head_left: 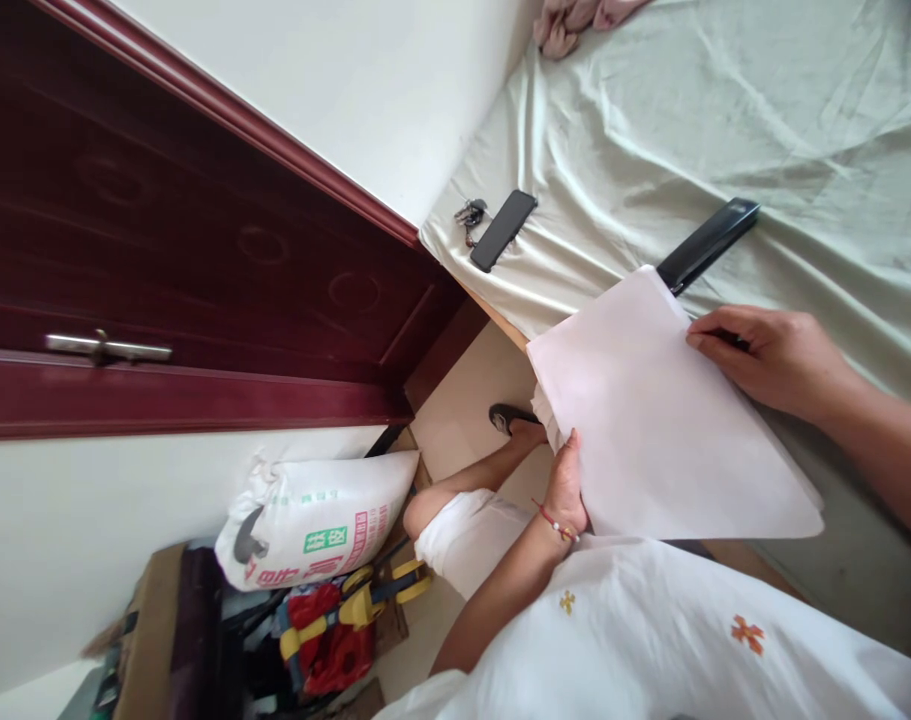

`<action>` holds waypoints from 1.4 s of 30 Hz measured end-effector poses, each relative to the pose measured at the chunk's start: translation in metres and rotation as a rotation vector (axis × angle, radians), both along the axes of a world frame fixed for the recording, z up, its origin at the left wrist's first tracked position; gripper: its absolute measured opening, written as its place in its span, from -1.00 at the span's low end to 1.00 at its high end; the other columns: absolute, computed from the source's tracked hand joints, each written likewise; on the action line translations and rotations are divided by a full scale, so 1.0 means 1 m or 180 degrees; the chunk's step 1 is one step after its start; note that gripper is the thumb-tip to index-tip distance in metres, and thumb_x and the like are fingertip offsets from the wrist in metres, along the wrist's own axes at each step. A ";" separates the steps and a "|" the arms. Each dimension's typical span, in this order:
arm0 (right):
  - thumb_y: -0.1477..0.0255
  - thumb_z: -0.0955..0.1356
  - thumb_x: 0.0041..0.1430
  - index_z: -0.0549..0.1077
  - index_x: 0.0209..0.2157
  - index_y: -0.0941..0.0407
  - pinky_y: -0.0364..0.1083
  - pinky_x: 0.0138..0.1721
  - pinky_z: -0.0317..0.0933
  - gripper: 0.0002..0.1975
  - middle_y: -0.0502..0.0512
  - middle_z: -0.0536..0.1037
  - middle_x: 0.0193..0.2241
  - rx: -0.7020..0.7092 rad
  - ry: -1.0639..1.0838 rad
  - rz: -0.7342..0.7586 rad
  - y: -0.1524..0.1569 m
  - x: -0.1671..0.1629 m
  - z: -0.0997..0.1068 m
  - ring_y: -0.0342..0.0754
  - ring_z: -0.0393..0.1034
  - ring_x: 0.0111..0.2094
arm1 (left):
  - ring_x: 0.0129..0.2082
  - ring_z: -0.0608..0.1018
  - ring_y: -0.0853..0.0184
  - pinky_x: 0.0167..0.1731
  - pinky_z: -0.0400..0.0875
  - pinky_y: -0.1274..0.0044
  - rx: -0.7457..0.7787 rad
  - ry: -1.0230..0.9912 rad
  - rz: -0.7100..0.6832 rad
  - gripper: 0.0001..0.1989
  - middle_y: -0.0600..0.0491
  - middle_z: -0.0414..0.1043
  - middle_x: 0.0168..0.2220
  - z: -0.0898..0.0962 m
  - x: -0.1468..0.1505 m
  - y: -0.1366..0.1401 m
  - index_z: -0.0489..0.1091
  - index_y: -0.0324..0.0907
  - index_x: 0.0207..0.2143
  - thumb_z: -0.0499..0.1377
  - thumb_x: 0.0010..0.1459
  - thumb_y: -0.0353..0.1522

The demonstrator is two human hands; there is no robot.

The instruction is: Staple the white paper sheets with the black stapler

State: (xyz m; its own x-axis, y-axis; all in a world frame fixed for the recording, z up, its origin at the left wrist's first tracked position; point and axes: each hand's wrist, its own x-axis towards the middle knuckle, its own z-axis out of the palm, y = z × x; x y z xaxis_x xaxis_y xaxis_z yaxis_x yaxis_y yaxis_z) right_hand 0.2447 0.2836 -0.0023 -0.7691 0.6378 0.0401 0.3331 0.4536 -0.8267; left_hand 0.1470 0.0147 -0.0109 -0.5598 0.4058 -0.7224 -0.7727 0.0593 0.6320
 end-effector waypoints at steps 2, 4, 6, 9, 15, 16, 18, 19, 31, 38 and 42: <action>0.16 0.31 0.21 0.60 -0.24 0.11 -0.11 -0.30 0.18 -0.65 0.09 0.61 -0.34 0.0014 0.0028 0.0044 0.000 0.000 0.002 -0.12 0.39 -0.40 | 0.32 0.49 -0.11 0.40 0.29 0.16 0.0117 -0.0212 -0.0069 -0.17 -0.26 0.57 0.19 0.000 -0.002 -0.001 0.54 -0.26 0.09 0.49 -0.10 0.10; 0.17 0.31 0.22 0.59 -0.25 0.11 -0.11 -0.29 0.19 -0.66 0.10 0.61 -0.34 0.0026 0.0071 0.0093 -0.001 -0.001 0.004 -0.12 0.39 -0.40 | 0.35 0.47 -0.07 0.41 0.27 0.23 0.0228 -0.0236 -0.0064 -0.22 -0.25 0.53 0.24 0.002 -0.005 -0.001 0.54 -0.26 0.11 0.44 0.00 0.09; 0.17 0.31 0.24 0.59 -0.25 0.11 -0.11 -0.29 0.20 -0.66 0.11 0.61 -0.33 0.0046 0.0112 0.0121 -0.001 0.000 0.004 -0.12 0.39 -0.40 | 0.38 0.44 -0.01 0.41 0.26 0.30 0.0261 -0.0037 0.0028 -0.29 -0.22 0.51 0.27 0.004 -0.010 0.000 0.55 -0.25 0.10 0.39 0.10 0.08; 0.16 0.31 0.27 0.60 -0.23 0.10 -0.11 -0.29 0.21 -0.66 0.10 0.62 -0.29 0.0095 0.0145 0.0139 -0.001 0.001 0.001 -0.12 0.41 -0.39 | 0.38 0.44 0.05 0.39 0.27 0.36 0.0086 0.0535 0.0053 -0.37 -0.17 0.55 0.23 0.007 -0.016 0.005 0.56 -0.21 0.08 0.37 0.16 0.05; 0.19 0.32 0.32 0.61 -0.21 0.07 -0.10 -0.30 0.25 -0.70 0.09 0.62 -0.26 0.0058 0.0208 0.0216 -0.002 0.003 -0.004 -0.13 0.43 -0.39 | 0.04 0.67 0.01 0.19 0.47 0.25 -0.0705 0.0910 -0.0449 -0.36 -0.17 0.70 -0.10 0.008 -0.018 0.011 0.63 -0.26 -0.10 0.44 0.02 0.09; 0.19 0.32 0.33 0.60 -0.21 0.07 -0.10 -0.31 0.25 -0.71 0.09 0.62 -0.26 0.0032 0.0229 0.0173 -0.003 0.002 -0.003 -0.13 0.43 -0.40 | 0.03 0.67 0.04 0.19 0.47 0.27 -0.0716 0.1049 -0.0456 -0.38 -0.14 0.70 -0.11 0.010 -0.017 0.012 0.64 -0.25 -0.10 0.43 0.04 0.09; 0.18 0.33 0.34 0.58 -0.21 0.08 -0.10 -0.36 0.25 -0.71 0.09 0.60 -0.27 0.0015 0.0239 0.0020 -0.007 0.002 0.000 -0.13 0.41 -0.43 | 0.05 0.66 0.09 0.19 0.46 0.34 -0.0670 0.1361 -0.0391 -0.41 -0.11 0.70 -0.10 0.018 -0.016 0.015 0.65 -0.21 -0.08 0.40 0.09 0.09; 0.16 0.32 0.36 0.57 -0.19 0.08 -0.10 -0.39 0.23 -0.70 0.10 0.58 -0.28 0.0013 0.0236 -0.0078 -0.009 0.002 0.003 -0.14 0.38 -0.45 | 0.05 0.66 0.10 0.17 0.47 0.36 -0.0624 0.1431 -0.0353 -0.42 -0.10 0.70 -0.10 0.023 -0.015 0.017 0.65 -0.20 -0.07 0.39 0.11 0.08; -0.13 0.22 0.38 0.48 0.10 0.06 -0.02 -0.32 0.37 -0.39 0.12 0.61 -0.28 -0.0452 -0.0219 0.0554 0.057 -0.003 0.015 -0.02 0.49 -0.38 | -0.35 0.62 0.33 -0.26 0.51 0.55 -0.0702 0.0984 0.0367 -0.46 0.06 0.59 -0.46 0.035 -0.006 0.043 0.54 -0.15 -0.46 0.54 -0.20 0.09; -0.06 0.43 0.23 0.43 0.15 0.04 -0.08 -0.21 0.48 -0.38 0.20 0.61 -0.04 -0.1908 0.0438 0.0864 0.058 -0.016 0.007 0.04 0.56 -0.13 | -0.36 0.63 0.31 -0.26 0.52 0.52 -0.0714 0.1153 0.0441 -0.49 0.04 0.65 -0.40 0.040 -0.013 0.045 0.60 -0.14 -0.44 0.56 -0.23 0.06; -0.04 0.39 0.30 0.43 0.13 0.05 -0.03 0.05 0.47 -0.44 0.28 0.57 0.07 -0.1862 0.0799 0.0893 0.060 -0.015 0.005 0.06 0.54 0.03 | -0.17 0.69 0.20 -0.08 0.57 0.44 -0.0600 0.0994 0.0828 -0.41 0.02 0.70 -0.25 0.052 -0.023 0.047 0.63 -0.09 -0.29 0.59 -0.32 0.06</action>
